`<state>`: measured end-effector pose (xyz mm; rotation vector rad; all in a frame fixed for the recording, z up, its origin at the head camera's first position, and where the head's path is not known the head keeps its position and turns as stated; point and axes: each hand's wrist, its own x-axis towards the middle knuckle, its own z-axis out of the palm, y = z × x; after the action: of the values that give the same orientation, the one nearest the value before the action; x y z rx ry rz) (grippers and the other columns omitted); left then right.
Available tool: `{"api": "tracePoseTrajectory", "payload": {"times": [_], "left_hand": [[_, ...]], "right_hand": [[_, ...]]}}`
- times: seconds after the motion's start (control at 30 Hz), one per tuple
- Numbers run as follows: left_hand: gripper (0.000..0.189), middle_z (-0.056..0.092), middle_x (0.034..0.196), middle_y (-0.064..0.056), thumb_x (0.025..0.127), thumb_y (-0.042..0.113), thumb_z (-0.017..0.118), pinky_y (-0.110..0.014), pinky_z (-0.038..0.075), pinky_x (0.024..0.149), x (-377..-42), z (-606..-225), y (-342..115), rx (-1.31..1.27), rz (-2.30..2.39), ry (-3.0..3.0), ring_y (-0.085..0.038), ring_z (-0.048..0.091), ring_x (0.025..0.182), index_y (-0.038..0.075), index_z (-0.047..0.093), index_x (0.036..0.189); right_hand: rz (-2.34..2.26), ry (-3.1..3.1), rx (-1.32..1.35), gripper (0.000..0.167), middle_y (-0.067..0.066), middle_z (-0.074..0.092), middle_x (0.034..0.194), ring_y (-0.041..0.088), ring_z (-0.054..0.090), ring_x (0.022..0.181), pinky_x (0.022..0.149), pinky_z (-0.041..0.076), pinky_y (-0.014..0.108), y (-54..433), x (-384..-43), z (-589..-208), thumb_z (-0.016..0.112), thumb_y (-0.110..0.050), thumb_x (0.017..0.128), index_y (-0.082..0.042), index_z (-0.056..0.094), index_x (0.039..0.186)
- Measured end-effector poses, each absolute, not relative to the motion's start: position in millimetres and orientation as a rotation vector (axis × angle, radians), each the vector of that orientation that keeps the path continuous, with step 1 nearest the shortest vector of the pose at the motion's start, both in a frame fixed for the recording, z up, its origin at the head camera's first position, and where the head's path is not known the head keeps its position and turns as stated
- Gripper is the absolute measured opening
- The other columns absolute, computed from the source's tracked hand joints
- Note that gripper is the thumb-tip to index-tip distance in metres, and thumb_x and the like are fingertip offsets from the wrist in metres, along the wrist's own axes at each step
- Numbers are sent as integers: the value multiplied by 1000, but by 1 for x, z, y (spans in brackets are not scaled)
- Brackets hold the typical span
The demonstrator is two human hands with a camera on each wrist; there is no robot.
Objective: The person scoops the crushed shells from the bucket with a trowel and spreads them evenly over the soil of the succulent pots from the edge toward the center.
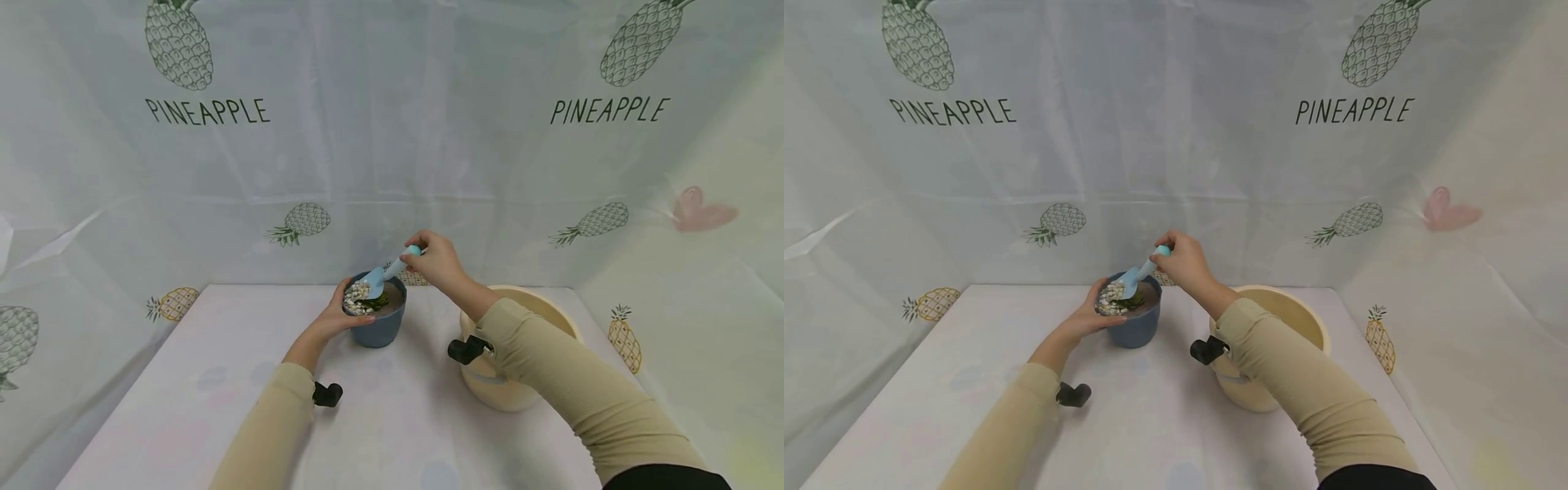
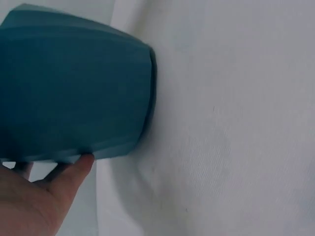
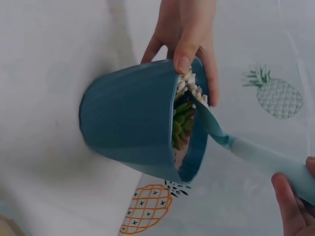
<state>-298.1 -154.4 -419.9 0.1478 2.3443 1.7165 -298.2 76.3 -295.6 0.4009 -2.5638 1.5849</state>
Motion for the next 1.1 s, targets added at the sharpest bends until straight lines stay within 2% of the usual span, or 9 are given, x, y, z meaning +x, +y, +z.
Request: {"api": "tracePoseTrajectory", "payload": {"times": [0.2, 0.4, 0.57, 0.83, 1.1], "left_hand": [[109, 3, 161, -17, 82, 21, 80, -59, 17, 112, -293, -421, -148, 114, 1768, 2371, -39, 5, 146, 19, 1, 157], [110, 5, 161, -18, 81, 19, 81, -59, 16, 113, -288, -422, -145, 82, 1825, 2397, -38, 5, 146, 15, 2, 157], [111, 7, 160, -19, 79, 23, 83, -59, 20, 112, -286, -426, -141, 12, 1812, 2457, -39, 8, 145, 17, 5, 157], [110, 11, 159, -20, 78, 21, 84, -59, 21, 111, -282, -427, -133, -34, 1861, 2482, -41, 12, 144, 15, 7, 157], [113, 10, 159, -20, 77, 24, 85, -61, 24, 110, -276, -425, -129, -114, 1830, 2537, -42, 12, 144, 18, 6, 157]], "right_hand": [[1559, -2567, 440, 23, 15, 59, 102, 36, 68, 85, 68, 57, 30, 75, -298, -293, 69, -7, 91, 0, 60, 111], [1483, -2591, 481, 23, 14, 61, 101, 30, 69, 82, 67, 57, 29, 73, -296, -291, 70, -8, 91, -1, 61, 111], [1476, -2602, 499, 23, 14, 61, 102, 34, 68, 86, 67, 58, 29, 72, -297, -289, 69, -8, 91, -1, 61, 111], [1423, -2611, 524, 25, 14, 61, 102, 29, 69, 83, 73, 58, 40, 70, -297, -288, 69, -10, 92, 0, 60, 114], [1391, -2621, 540, 25, 13, 61, 102, 25, 69, 80, 69, 57, 33, 70, -295, -286, 69, -8, 92, 1, 60, 114]]}}
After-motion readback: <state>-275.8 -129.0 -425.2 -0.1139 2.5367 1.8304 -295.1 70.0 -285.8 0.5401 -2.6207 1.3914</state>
